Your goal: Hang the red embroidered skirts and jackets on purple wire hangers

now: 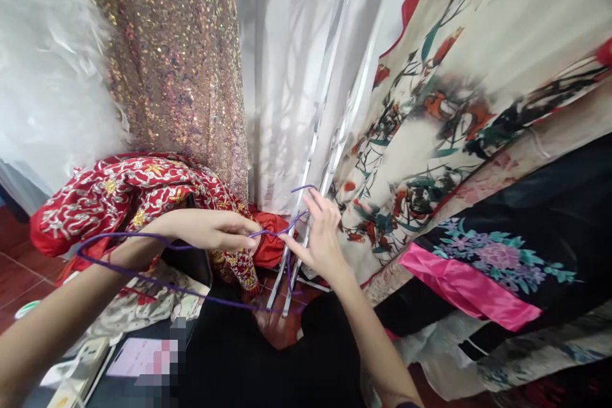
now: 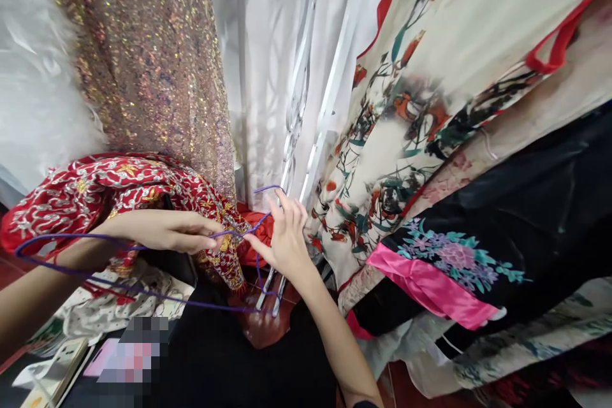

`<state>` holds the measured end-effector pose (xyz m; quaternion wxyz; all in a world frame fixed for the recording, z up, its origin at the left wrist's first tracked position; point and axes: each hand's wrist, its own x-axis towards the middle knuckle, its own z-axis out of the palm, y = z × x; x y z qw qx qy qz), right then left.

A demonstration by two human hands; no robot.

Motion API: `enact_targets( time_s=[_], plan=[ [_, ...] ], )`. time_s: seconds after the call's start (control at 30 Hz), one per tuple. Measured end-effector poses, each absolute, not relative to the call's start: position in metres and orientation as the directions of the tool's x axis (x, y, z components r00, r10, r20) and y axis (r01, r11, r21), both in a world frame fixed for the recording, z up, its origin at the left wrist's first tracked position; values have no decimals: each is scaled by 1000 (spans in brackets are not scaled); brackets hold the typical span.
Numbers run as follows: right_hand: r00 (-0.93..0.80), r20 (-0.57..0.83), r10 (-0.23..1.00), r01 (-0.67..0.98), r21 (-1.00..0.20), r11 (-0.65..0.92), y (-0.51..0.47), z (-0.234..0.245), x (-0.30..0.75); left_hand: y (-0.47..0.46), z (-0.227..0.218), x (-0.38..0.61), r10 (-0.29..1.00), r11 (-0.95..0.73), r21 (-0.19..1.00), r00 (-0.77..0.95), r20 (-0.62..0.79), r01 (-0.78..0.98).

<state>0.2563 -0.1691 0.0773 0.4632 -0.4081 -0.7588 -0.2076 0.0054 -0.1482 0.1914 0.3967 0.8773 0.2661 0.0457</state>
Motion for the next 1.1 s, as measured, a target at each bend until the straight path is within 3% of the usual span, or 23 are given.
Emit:
enact_targets(
  time_s=[0.07,0.13,0.23,0.3,0.37,0.5,0.57,0.63,0.73,0.83,0.93,1.1],
  plan=[
    [-177,927,330,835,-36,549,-167,72,254,-139,194,5,373,-476,782,898,-235,403],
    [-103,958,268,812,-75,578,-170,71,251,-131,197,5,313,-397,842,917,-249,364],
    [14,915,403,662,-310,682,-170,78,250,-118,202,13,372,-324,910,919,-129,259],
    [82,848,523,588,-465,662,-163,89,255,-106,207,23,447,-308,925,892,-67,224],
    [128,821,557,619,-505,602,-151,104,268,-92,215,32,482,-339,910,875,-49,237],
    [183,805,565,771,-474,425,-129,133,304,-67,237,38,343,-447,805,906,-248,389],
    [223,795,564,820,-466,333,-125,144,319,-58,243,35,354,-470,762,886,-299,445],
    [256,795,549,861,-446,244,-124,154,328,-51,241,34,461,-520,720,861,-217,460],
    [288,775,562,906,-410,101,-125,170,329,-36,229,34,616,-648,603,786,53,466],
    [276,752,598,933,-359,20,-123,187,316,-19,214,35,667,-706,530,692,276,469],
    [212,700,682,963,-269,-23,-120,197,292,-5,200,32,701,-685,515,659,272,516],
    [43,593,804,993,-114,31,-118,186,259,-4,184,27,718,-662,485,669,191,572]
  ],
)
